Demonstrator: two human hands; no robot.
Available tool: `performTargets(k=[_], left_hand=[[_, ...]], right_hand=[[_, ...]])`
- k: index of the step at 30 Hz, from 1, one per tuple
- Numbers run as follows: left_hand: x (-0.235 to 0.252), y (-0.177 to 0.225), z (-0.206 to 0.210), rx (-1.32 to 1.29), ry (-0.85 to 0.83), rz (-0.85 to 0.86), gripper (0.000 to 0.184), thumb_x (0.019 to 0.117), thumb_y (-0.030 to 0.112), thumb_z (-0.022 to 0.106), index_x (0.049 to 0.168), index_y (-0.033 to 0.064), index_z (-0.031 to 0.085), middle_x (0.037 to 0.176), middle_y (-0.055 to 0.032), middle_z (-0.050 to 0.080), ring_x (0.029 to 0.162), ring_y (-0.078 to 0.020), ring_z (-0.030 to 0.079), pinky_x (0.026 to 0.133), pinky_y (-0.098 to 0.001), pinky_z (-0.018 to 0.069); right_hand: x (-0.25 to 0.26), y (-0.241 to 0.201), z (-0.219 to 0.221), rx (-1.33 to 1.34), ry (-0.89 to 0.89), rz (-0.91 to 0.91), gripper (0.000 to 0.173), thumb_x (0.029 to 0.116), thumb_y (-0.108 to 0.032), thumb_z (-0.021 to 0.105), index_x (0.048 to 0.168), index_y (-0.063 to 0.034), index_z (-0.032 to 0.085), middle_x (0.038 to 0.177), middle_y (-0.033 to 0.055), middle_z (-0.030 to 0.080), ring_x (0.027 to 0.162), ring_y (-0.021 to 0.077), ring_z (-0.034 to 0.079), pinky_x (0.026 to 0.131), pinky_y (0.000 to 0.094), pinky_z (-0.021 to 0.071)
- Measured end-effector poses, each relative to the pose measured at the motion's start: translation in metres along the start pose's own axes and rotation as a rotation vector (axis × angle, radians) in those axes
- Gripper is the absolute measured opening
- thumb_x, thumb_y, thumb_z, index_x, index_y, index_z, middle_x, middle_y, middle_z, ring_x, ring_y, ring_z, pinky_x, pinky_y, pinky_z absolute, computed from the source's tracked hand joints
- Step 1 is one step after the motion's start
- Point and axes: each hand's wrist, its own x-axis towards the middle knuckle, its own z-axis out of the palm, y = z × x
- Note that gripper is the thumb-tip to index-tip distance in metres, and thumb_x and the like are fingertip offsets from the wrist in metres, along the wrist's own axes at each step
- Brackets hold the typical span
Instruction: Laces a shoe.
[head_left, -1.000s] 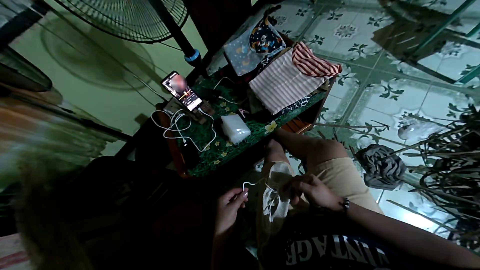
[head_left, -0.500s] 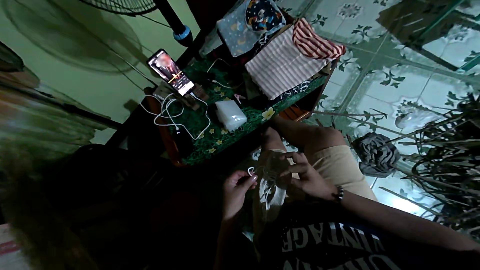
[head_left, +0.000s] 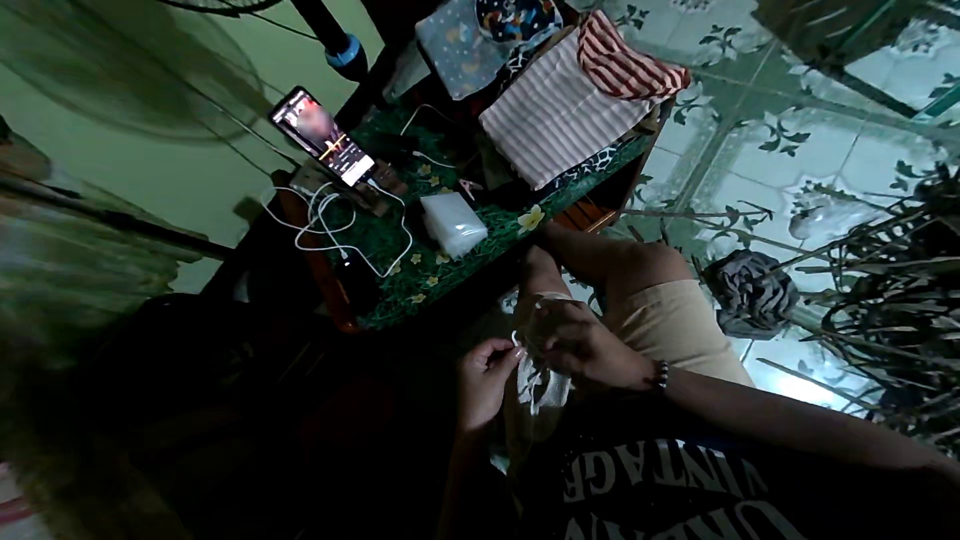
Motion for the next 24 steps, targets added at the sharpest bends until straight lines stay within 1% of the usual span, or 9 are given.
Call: performTargets(k=[3, 6, 7, 10, 12, 16, 20, 22, 24], left_hand=[[0.000, 0.005, 0.002, 0.040, 0.006, 0.027, 0.008, 0.0904, 0.006, 0.072, 0.096, -0.0002, 0.072, 0.087, -0.0028, 0.072, 0.073, -0.0066, 0.067, 0.066, -0.0227, 0.0571], [0.001, 0.010, 0.004, 0.096, -0.022, 0.076, 0.008, 0.0920, 0.007, 0.071, 0.096, 0.0009, 0.074, 0.093, -0.0044, 0.072, 0.081, -0.0077, 0.068, 0.073, -0.0239, 0.0580], [0.002, 0.010, 0.004, 0.108, -0.028, 0.091, 0.008, 0.0927, 0.007, 0.070, 0.096, 0.0013, 0.075, 0.093, -0.0048, 0.072, 0.083, -0.0084, 0.068, 0.075, -0.0245, 0.0584], [0.003, 0.014, 0.006, 0.134, -0.020, 0.117, 0.008, 0.0933, 0.007, 0.069, 0.096, 0.0013, 0.075, 0.092, -0.0042, 0.072, 0.083, -0.0074, 0.068, 0.076, -0.0236, 0.0585], [0.003, 0.016, 0.008, 0.137, -0.013, 0.113, 0.008, 0.0935, 0.006, 0.069, 0.096, 0.0011, 0.075, 0.089, -0.0034, 0.073, 0.081, -0.0067, 0.069, 0.076, -0.0235, 0.0586], [0.003, 0.018, 0.011, 0.152, -0.019, 0.120, 0.010, 0.0947, 0.007, 0.068, 0.096, 0.0009, 0.076, 0.088, -0.0036, 0.074, 0.081, -0.0063, 0.070, 0.076, -0.0235, 0.0592], [0.001, 0.017, 0.011, 0.180, -0.027, 0.149, 0.012, 0.0962, 0.008, 0.066, 0.098, 0.0016, 0.076, 0.090, -0.0035, 0.075, 0.083, -0.0062, 0.070, 0.078, -0.0240, 0.0591], [-0.001, 0.016, 0.010, 0.264, -0.030, 0.162, 0.015, 0.0919, 0.013, 0.072, 0.102, 0.0033, 0.076, 0.097, -0.0051, 0.074, 0.090, -0.0084, 0.069, 0.081, -0.0254, 0.0586], [-0.004, 0.015, 0.009, 0.417, -0.036, 0.178, 0.025, 0.0841, 0.020, 0.080, 0.103, 0.0039, 0.076, 0.102, -0.0084, 0.070, 0.092, -0.0119, 0.067, 0.081, -0.0273, 0.0568]], right_hand=[[0.011, -0.004, -0.004, 0.007, 0.034, -0.021, 0.019, 0.0902, -0.020, 0.074, 0.103, -0.0058, 0.074, 0.132, 0.0150, 0.062, 0.130, 0.0329, 0.052, 0.110, 0.0522, 0.0433], [0.022, -0.008, -0.007, 0.020, -0.022, -0.057, 0.016, 0.0910, -0.022, 0.075, 0.099, -0.0079, 0.077, 0.121, 0.0106, 0.067, 0.127, 0.0308, 0.054, 0.108, 0.0548, 0.0437], [0.025, -0.009, -0.008, 0.036, -0.043, -0.063, 0.017, 0.0910, -0.023, 0.076, 0.097, -0.0076, 0.077, 0.116, 0.0095, 0.069, 0.123, 0.0287, 0.057, 0.105, 0.0531, 0.0455], [0.031, -0.010, -0.008, 0.117, -0.100, -0.025, 0.021, 0.0906, -0.024, 0.077, 0.096, -0.0041, 0.076, 0.106, 0.0095, 0.071, 0.109, 0.0211, 0.064, 0.098, 0.0416, 0.0520], [0.033, -0.009, -0.008, 0.144, -0.115, -0.002, 0.022, 0.0900, -0.023, 0.078, 0.097, -0.0024, 0.075, 0.104, 0.0103, 0.071, 0.106, 0.0194, 0.065, 0.095, 0.0382, 0.0529], [0.032, -0.008, -0.006, 0.171, -0.119, 0.030, 0.020, 0.0911, -0.021, 0.077, 0.097, -0.0016, 0.075, 0.100, 0.0095, 0.071, 0.102, 0.0177, 0.064, 0.093, 0.0355, 0.0520], [0.031, -0.014, -0.009, 0.220, -0.118, 0.107, 0.020, 0.0908, -0.021, 0.076, 0.094, -0.0012, 0.073, 0.094, 0.0083, 0.068, 0.091, 0.0132, 0.063, 0.084, 0.0317, 0.0528], [0.032, -0.015, -0.011, 0.277, -0.096, 0.155, 0.018, 0.0901, -0.018, 0.076, 0.094, -0.0006, 0.072, 0.090, 0.0067, 0.067, 0.085, 0.0102, 0.062, 0.079, 0.0287, 0.0530], [0.033, -0.014, -0.013, 0.350, -0.064, 0.198, 0.014, 0.0899, -0.014, 0.076, 0.092, -0.0016, 0.071, 0.083, 0.0017, 0.066, 0.075, 0.0040, 0.061, 0.071, 0.0233, 0.0530]])
